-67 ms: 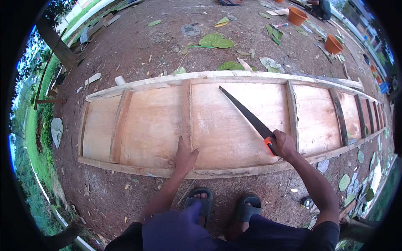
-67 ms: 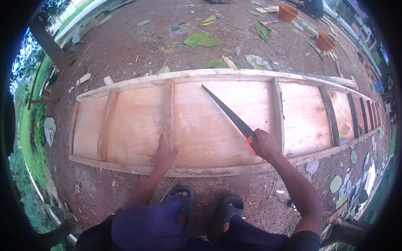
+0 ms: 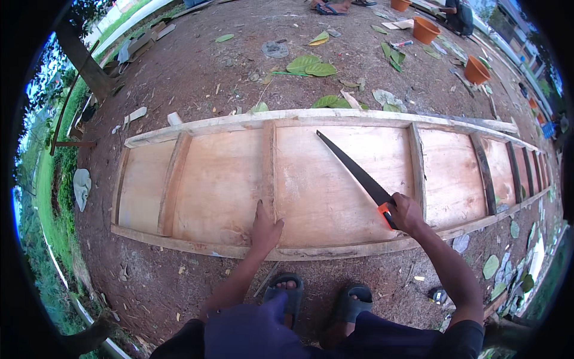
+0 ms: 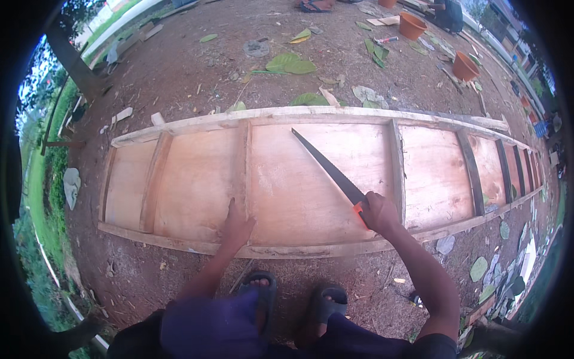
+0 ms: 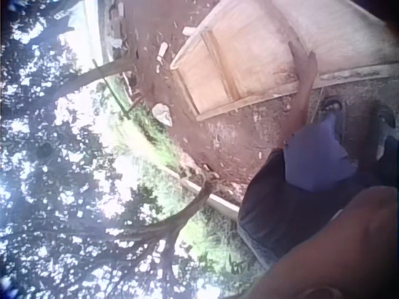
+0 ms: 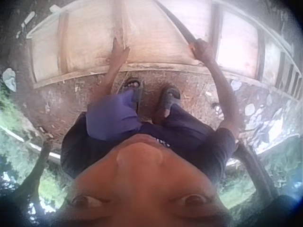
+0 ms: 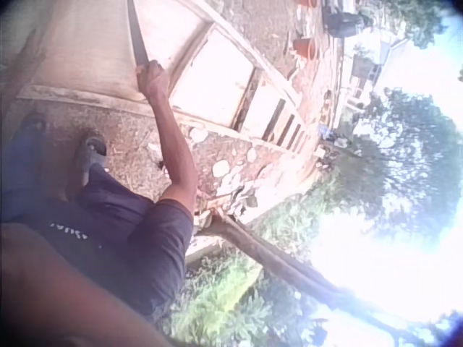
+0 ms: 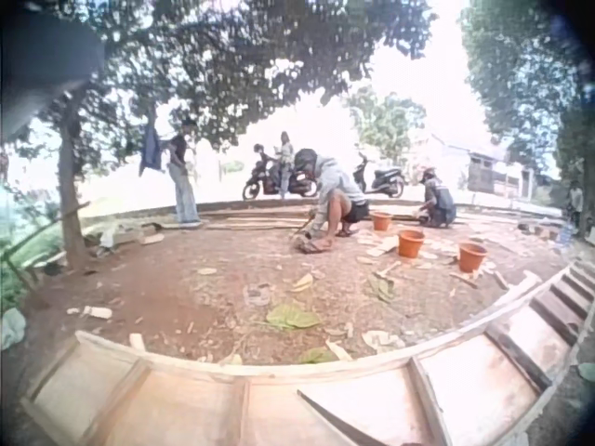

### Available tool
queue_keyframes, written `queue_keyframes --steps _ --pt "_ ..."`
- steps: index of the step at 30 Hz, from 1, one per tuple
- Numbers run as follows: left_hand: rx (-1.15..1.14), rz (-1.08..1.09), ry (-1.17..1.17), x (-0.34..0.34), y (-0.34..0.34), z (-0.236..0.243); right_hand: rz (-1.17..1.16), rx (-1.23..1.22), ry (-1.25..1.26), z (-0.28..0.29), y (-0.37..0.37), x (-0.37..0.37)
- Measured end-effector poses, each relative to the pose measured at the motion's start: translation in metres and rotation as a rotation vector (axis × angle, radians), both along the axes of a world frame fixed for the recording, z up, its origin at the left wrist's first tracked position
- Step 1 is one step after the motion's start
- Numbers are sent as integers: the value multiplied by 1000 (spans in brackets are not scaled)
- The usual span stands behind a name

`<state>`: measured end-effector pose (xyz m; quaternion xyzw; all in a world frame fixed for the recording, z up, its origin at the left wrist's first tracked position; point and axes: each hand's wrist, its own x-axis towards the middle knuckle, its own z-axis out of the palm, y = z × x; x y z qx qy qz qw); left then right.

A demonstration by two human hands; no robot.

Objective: The person measures a wooden frame with a tape measure, then uses a hand saw to cut a wooden plank placed across the frame. The person adjusts the plank and continues sawing until the cut is complete, then sets the saw aside.

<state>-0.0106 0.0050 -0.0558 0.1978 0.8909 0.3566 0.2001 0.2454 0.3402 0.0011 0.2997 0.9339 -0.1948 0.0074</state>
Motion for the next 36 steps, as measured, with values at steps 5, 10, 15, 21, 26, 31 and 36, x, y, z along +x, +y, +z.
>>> queue_keyframes --steps 5,10,15,21,26,31,36 --pt "67 13 0 -8 -1 -16 -70 53 -28 5 10 14" --pt "112 66 -69 -17 10 -7 -214 -81 43 20 29 27" --pt "249 73 -180 -17 8 -13 -354 -326 119 29 39 53" --pt "256 219 74 -54 -54 -41 -640 -426 434 9 53 103" --pt "-139 207 771 -171 -143 3 -1044 -457 478 -22 65 155" --pt "-566 458 395 -248 -214 27 -1117 -481 564 -58 82 232" --pt "-529 355 305 -237 -263 -7 -1043 -498 369 -57 97 232"
